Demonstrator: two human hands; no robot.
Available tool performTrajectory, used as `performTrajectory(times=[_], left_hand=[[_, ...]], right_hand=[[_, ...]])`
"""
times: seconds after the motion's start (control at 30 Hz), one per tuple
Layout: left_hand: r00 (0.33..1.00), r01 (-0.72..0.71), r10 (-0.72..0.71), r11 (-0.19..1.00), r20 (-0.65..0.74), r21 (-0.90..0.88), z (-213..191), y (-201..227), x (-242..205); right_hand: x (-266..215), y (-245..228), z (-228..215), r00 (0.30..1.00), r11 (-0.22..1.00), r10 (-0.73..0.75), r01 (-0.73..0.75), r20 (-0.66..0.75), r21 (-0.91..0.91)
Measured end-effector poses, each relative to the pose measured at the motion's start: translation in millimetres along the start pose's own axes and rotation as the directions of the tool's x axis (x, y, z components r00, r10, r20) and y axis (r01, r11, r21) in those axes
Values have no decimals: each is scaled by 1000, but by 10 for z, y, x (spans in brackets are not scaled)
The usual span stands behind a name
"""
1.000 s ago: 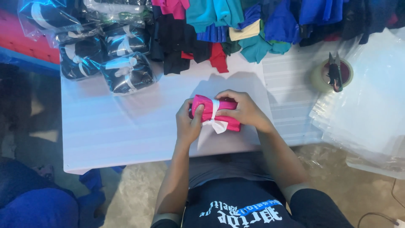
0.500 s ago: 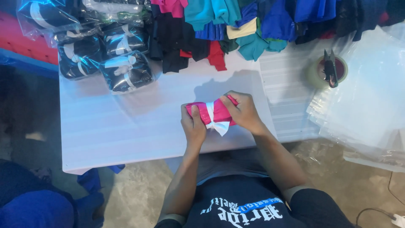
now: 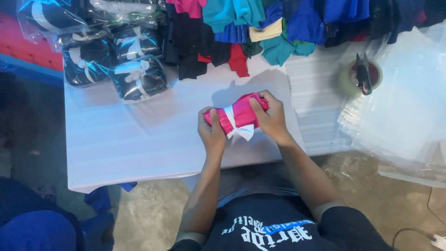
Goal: Folding a pink fabric sash, wrapping it with a white ribbon, and placing it into a clear plastic bag for packaging.
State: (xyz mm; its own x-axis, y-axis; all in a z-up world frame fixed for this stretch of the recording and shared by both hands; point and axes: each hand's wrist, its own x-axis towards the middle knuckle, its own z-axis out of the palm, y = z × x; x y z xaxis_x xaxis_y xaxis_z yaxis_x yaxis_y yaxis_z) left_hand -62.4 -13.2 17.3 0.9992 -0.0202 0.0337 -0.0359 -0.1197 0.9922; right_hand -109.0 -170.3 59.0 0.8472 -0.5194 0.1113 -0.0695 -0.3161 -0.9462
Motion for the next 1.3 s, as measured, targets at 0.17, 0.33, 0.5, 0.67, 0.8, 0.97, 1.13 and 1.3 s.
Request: performTrajectory(times=[0.17, 0.33, 0.5, 0.67, 0.8, 0.97, 1.13, 1.3], left_hand=[[1000, -3, 5, 997, 20, -79, 15, -38, 92], [874, -136, 260, 942, 410, -306, -152, -143, 366], [741, -620, 571, 784, 354, 33, -158, 110, 478], [572, -794, 665, 596, 480, 120, -325, -158, 463], [703, -635, 538, 769, 466, 70, -443, -3, 431], [688, -680, 465, 682, 558, 270, -214, -50, 422], [724, -634, 244, 604, 645, 483, -192, -48, 445], [723, -584, 270, 730, 635, 355, -308, -182, 496]], right_hand=[[60, 189, 7, 994, 996, -59, 64, -91, 56], [265, 347, -212, 989, 990, -141, 141, -47, -7], [544, 577, -380, 944, 934, -287, 238, 164, 265], [425, 265, -637, 805, 842, -447, 526, 390, -121], [341, 414, -646, 821, 806, -445, 541, 357, -238], [293, 293, -89, 723, 650, -564, 687, 399, -325], [443, 636, 31, 697, 590, -354, 684, 624, -429], [510, 606, -57, 695, 637, -388, 676, 605, -369]])
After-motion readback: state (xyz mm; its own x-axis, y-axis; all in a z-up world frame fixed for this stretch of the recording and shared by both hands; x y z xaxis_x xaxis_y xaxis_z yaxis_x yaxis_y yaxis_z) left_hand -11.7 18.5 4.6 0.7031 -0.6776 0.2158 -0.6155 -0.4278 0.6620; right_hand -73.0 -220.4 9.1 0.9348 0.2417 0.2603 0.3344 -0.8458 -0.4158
